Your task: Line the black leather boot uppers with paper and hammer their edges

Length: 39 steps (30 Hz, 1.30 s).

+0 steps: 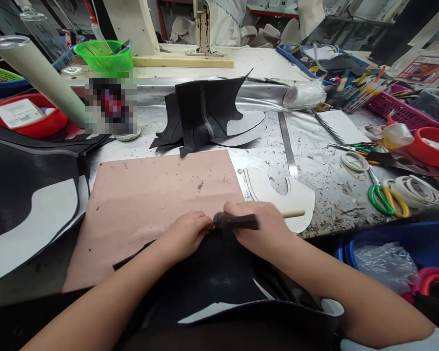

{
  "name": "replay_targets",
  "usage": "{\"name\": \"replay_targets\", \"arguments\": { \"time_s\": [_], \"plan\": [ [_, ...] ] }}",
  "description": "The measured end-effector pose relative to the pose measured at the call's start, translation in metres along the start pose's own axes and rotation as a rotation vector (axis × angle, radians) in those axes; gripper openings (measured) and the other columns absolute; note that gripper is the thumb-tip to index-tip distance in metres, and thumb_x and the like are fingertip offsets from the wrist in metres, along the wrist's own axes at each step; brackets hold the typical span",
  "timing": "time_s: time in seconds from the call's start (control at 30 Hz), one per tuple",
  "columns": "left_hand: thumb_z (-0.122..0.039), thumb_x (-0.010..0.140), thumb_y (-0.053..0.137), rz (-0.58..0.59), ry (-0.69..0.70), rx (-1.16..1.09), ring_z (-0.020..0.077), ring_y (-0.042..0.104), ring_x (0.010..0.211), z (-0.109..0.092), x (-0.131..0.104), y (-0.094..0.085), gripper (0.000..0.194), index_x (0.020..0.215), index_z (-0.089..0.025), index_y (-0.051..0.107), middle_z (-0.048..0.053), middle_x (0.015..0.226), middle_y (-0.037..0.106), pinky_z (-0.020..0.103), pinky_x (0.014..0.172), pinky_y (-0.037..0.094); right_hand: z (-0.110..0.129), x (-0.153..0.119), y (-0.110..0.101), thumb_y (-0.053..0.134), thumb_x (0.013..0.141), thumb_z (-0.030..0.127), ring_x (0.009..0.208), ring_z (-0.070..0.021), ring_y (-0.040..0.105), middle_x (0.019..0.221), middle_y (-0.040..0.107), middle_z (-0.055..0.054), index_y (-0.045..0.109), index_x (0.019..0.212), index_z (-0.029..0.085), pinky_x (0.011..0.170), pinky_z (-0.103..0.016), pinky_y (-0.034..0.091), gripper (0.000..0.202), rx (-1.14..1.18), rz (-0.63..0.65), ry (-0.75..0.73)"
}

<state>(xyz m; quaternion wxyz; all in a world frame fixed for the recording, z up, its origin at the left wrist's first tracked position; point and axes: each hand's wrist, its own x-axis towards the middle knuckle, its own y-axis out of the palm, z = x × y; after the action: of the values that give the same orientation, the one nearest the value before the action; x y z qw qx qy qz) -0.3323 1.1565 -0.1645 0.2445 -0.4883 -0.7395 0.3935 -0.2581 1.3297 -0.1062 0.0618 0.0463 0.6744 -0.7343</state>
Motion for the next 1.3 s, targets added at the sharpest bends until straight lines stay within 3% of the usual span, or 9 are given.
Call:
{"name": "replay_targets", "arguments": {
  "time_s": [0.1, 0.23, 0.37, 0.5, 0.63, 0.77, 1.03, 1.13, 1.3],
  "plan": [
    [-0.012, 0.084, 0.038, -0.011, 0.012, 0.025, 0.0165, 0.052, 0.078, 0.002, -0.004, -0.001, 0.025, 0.087, -0.018, 0.062, 0.004, 0.082, 0.058, 0.028, 0.071, 0.044, 0.002, 0.002, 0.001, 0.045, 0.072, 0.009, 0.053, -0.0132, 0.051, 0.058, 0.058, -0.001, 0.054, 0.074, 0.019, 0.046, -0.026, 0.015, 0.014, -0.028, 0.079, -0.007],
    [-0.010, 0.083, 0.037, 0.027, 0.000, 0.033, 0.0167, 0.052, 0.079, 0.003, -0.011, -0.004, 0.027, 0.094, -0.018, 0.061, 0.005, 0.086, 0.057, 0.029, 0.070, 0.044, 0.001, 0.003, 0.002, 0.044, 0.076, 0.014, 0.056, -0.0125, 0.052, 0.064, 0.059, 0.000, 0.054, 0.081, 0.021, 0.047, -0.025, 0.017, 0.014, 0.069, 0.028, 0.013],
    [-0.011, 0.084, 0.035, -0.038, 0.021, 0.039, 0.0166, 0.051, 0.077, 0.004, -0.017, -0.005, 0.027, 0.087, -0.016, 0.062, 0.005, 0.081, 0.056, 0.028, 0.069, 0.043, -0.001, 0.004, 0.006, 0.046, 0.072, 0.014, 0.049, -0.0127, 0.047, 0.058, 0.056, 0.000, 0.055, 0.078, 0.020, 0.045, -0.025, 0.016, 0.012, 0.025, 0.142, 0.050],
    [-0.007, 0.081, 0.036, -0.010, 0.011, 0.075, 0.0166, 0.051, 0.076, 0.004, -0.020, -0.007, 0.029, 0.091, -0.017, 0.062, 0.005, 0.081, 0.056, 0.028, 0.068, 0.043, 0.004, 0.005, 0.007, 0.044, 0.074, 0.015, 0.050, -0.0125, 0.047, 0.059, 0.057, 0.001, 0.055, 0.077, 0.021, 0.045, -0.024, 0.017, 0.013, 0.034, 0.069, 0.066],
    [-0.006, 0.080, 0.039, -0.001, -0.002, 0.008, 0.0159, 0.052, 0.078, 0.008, -0.025, -0.009, 0.027, 0.086, -0.017, 0.063, 0.004, 0.081, 0.058, 0.027, 0.070, 0.043, 0.014, 0.007, 0.006, 0.046, 0.072, 0.014, 0.048, -0.0123, 0.046, 0.057, 0.056, 0.001, 0.056, 0.077, 0.020, 0.045, -0.025, 0.016, 0.013, 0.026, 0.121, -0.021],
    [-0.004, 0.078, 0.040, 0.039, -0.058, -0.007, 0.0157, 0.053, 0.079, 0.010, -0.031, -0.011, 0.030, 0.092, -0.019, 0.062, 0.003, 0.085, 0.058, 0.026, 0.071, 0.043, 0.020, 0.009, 0.004, 0.044, 0.074, 0.014, 0.051, -0.0129, 0.047, 0.058, 0.057, 0.000, 0.056, 0.076, 0.021, 0.046, -0.025, 0.017, 0.014, 0.022, 0.059, -0.027],
    [-0.006, 0.081, 0.038, 0.063, -0.080, 0.069, 0.0156, 0.052, 0.079, 0.010, -0.043, -0.018, 0.031, 0.095, -0.022, 0.061, 0.002, 0.085, 0.056, 0.026, 0.072, 0.042, 0.030, 0.011, 0.004, 0.044, 0.073, 0.012, 0.054, -0.0129, 0.050, 0.061, 0.059, 0.000, 0.056, 0.076, 0.021, 0.046, -0.025, 0.017, 0.015, 0.042, 0.052, -0.036],
    [-0.007, 0.081, 0.039, 0.040, -0.078, 0.026, 0.0152, 0.052, 0.078, 0.012, -0.049, -0.019, 0.027, 0.088, -0.019, 0.062, 0.003, 0.083, 0.057, 0.024, 0.071, 0.041, 0.038, 0.012, 0.003, 0.045, 0.073, 0.013, 0.053, -0.0129, 0.050, 0.062, 0.060, 0.001, 0.056, 0.079, 0.021, 0.046, -0.025, 0.017, 0.015, 0.060, 0.114, -0.069],
    [-0.004, 0.079, 0.039, 0.061, -0.110, 0.046, 0.0165, 0.052, 0.084, 0.017, -0.060, -0.020, 0.034, 0.098, -0.023, 0.061, 0.002, 0.088, 0.057, 0.026, 0.075, 0.040, 0.048, 0.014, 0.002, 0.044, 0.074, 0.010, 0.058, -0.0135, 0.053, 0.064, 0.061, -0.001, 0.056, 0.078, 0.020, 0.047, -0.026, 0.017, 0.017, 0.029, 0.092, -0.104]
  ]
}}
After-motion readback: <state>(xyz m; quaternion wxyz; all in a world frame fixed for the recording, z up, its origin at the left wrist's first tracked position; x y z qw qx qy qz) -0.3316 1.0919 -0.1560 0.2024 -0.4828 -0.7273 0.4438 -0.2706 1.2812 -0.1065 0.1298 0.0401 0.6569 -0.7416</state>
